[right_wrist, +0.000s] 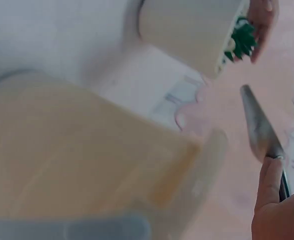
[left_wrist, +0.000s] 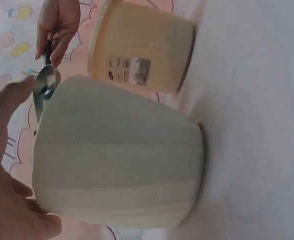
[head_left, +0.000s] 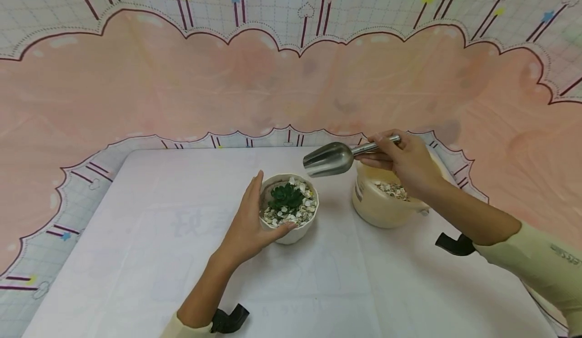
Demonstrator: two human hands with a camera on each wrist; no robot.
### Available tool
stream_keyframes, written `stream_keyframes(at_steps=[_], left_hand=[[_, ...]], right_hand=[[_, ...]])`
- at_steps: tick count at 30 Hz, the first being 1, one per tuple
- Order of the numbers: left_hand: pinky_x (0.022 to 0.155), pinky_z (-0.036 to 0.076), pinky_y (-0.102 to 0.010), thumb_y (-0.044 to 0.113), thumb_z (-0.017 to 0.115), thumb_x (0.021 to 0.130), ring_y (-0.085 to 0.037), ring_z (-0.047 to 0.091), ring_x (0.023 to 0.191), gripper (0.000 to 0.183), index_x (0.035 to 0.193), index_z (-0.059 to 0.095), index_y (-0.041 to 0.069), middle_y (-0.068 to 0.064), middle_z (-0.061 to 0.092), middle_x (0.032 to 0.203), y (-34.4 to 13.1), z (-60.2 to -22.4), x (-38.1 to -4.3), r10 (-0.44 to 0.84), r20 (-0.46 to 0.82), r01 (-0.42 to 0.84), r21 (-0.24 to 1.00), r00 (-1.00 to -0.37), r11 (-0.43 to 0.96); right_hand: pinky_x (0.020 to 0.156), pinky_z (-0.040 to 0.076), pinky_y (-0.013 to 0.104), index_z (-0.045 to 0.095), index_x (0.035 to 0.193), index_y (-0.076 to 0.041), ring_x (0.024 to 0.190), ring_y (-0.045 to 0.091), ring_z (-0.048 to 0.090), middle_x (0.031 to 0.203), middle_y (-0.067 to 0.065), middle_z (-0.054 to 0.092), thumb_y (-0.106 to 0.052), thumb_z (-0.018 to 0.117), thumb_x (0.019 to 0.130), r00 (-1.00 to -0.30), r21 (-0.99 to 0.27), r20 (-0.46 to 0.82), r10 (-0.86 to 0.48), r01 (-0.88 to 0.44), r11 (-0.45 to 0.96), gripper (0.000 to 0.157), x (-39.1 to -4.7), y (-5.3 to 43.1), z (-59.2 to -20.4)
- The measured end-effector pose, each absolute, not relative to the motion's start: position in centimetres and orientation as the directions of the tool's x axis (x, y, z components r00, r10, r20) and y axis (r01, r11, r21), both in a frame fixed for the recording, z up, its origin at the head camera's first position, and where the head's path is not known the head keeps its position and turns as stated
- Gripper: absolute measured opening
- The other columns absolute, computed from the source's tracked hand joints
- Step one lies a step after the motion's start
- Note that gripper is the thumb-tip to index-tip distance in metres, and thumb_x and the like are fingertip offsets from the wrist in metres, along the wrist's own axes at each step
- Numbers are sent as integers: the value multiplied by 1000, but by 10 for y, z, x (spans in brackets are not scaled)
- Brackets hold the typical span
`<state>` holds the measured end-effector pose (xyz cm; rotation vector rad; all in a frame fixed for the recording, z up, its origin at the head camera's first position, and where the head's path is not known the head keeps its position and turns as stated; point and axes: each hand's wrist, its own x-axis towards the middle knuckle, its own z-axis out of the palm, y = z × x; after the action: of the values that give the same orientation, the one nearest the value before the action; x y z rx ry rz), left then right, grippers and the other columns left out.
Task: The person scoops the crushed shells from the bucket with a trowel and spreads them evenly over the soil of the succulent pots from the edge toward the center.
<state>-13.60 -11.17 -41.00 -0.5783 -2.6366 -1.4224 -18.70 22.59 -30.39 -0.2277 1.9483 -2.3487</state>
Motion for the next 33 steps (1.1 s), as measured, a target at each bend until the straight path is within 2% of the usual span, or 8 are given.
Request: stream_keyframes(at_steps=[6,9,17,21,24,26,30,33], left_hand=[[121,23,-64,33,78,94,-34,12,159,100,168,17,4,-15,16,173,-96,-409,-126,233,450,505,729,-862,461],[121,24,-63,24,74,95,-34,15,159,89,166,24,3,-12,23,171,-87,-409,-119,206,546,579,709,-812,404],[120,33,-50,6,70,93,-38,38,150,67,156,45,2,-12,45,160,-56,-401,-106,264,700,748,619,-664,239],[117,39,-46,7,70,95,-33,46,146,58,151,53,4,-10,54,153,-32,-393,-101,379,684,776,600,-623,194],[118,38,-42,14,71,99,-26,44,147,57,152,52,6,-10,54,153,-12,-387,-101,459,626,761,615,-631,207],[120,35,-40,19,71,100,-24,39,150,61,155,47,5,-11,50,156,1,-385,-104,494,571,739,622,-655,261],[120,34,-42,35,71,102,-21,25,156,81,165,29,6,-11,32,168,24,-380,-112,516,370,609,664,-772,434],[117,39,-46,44,72,100,-21,18,158,95,169,16,9,-11,18,173,40,-379,-119,487,213,485,683,-847,546]], right_hand=[[83,60,37,62,112,8,90,28,78,102,19,77,-11,64,105,-979,-949,175,-108,-139,-284,20,-183,254,-284],[80,61,36,64,109,7,87,28,79,100,18,77,-11,68,103,-983,-955,175,-55,-156,-251,20,-184,272,-272],[76,61,31,67,115,-1,85,19,79,97,6,78,-22,66,105,-999,-975,30,-35,-37,221,24,-190,318,-256],[77,62,31,60,125,6,83,14,78,94,-1,76,-21,57,110,-998,-892,30,-54,-51,450,31,-196,322,-261],[77,62,31,56,129,14,82,13,77,95,3,75,-19,55,111,-996,-857,25,-85,-65,512,37,-203,318,-268],[77,62,31,56,128,17,82,12,77,98,13,76,-15,54,112,-991,-837,37,-128,-100,538,36,-209,314,-274],[78,62,32,61,125,17,88,22,78,105,26,73,-13,55,111,-975,-747,16,-219,-158,646,34,-222,303,-289],[80,62,39,63,124,13,93,34,76,102,23,74,-16,57,111,-959,-633,-27,-281,-201,747,32,-229,297,-299]])
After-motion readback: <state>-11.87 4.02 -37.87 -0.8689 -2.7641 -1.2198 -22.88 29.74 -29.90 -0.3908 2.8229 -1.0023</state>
